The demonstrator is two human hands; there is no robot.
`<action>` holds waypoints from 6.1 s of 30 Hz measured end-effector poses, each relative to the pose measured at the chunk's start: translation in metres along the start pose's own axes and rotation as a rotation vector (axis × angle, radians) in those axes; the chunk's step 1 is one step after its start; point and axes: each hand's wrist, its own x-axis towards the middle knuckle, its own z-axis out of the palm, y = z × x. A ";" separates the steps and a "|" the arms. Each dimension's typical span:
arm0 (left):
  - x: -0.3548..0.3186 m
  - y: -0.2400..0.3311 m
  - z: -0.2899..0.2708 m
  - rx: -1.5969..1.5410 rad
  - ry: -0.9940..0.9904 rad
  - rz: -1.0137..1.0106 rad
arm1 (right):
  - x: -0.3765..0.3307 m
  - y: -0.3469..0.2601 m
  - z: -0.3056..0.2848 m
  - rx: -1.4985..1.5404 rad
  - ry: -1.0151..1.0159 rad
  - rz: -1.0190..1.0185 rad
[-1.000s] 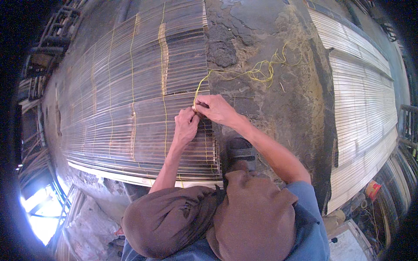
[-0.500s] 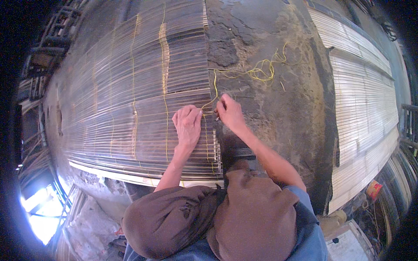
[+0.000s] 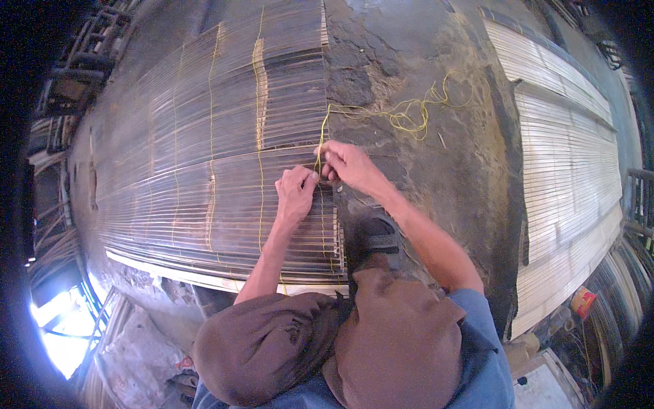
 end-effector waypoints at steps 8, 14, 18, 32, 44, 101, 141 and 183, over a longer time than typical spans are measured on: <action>0.000 0.005 -0.001 0.014 0.015 0.066 | -0.005 -0.012 0.007 -0.384 0.110 -0.224; -0.004 0.020 -0.005 0.132 0.009 0.064 | -0.031 0.022 0.007 -0.471 0.351 -0.087; -0.006 0.021 0.000 0.093 0.161 0.139 | -0.042 0.072 0.016 -0.353 0.391 0.117; 0.012 -0.003 0.008 -0.074 0.056 0.123 | 0.030 -0.033 0.016 -0.210 0.191 -0.148; 0.013 0.005 0.017 -0.052 0.105 0.129 | -0.006 -0.274 -0.344 0.062 0.275 -0.277; 0.020 -0.002 0.006 -0.057 0.109 0.127 | 0.011 -0.020 -0.010 -0.053 -0.054 0.010; 0.030 -0.001 0.009 -0.015 0.136 0.121 | 0.024 -0.013 -0.006 -0.340 -0.027 -0.228; 0.023 -0.013 0.000 -0.016 0.205 0.159 | 0.036 -0.209 -0.174 0.800 0.352 -0.387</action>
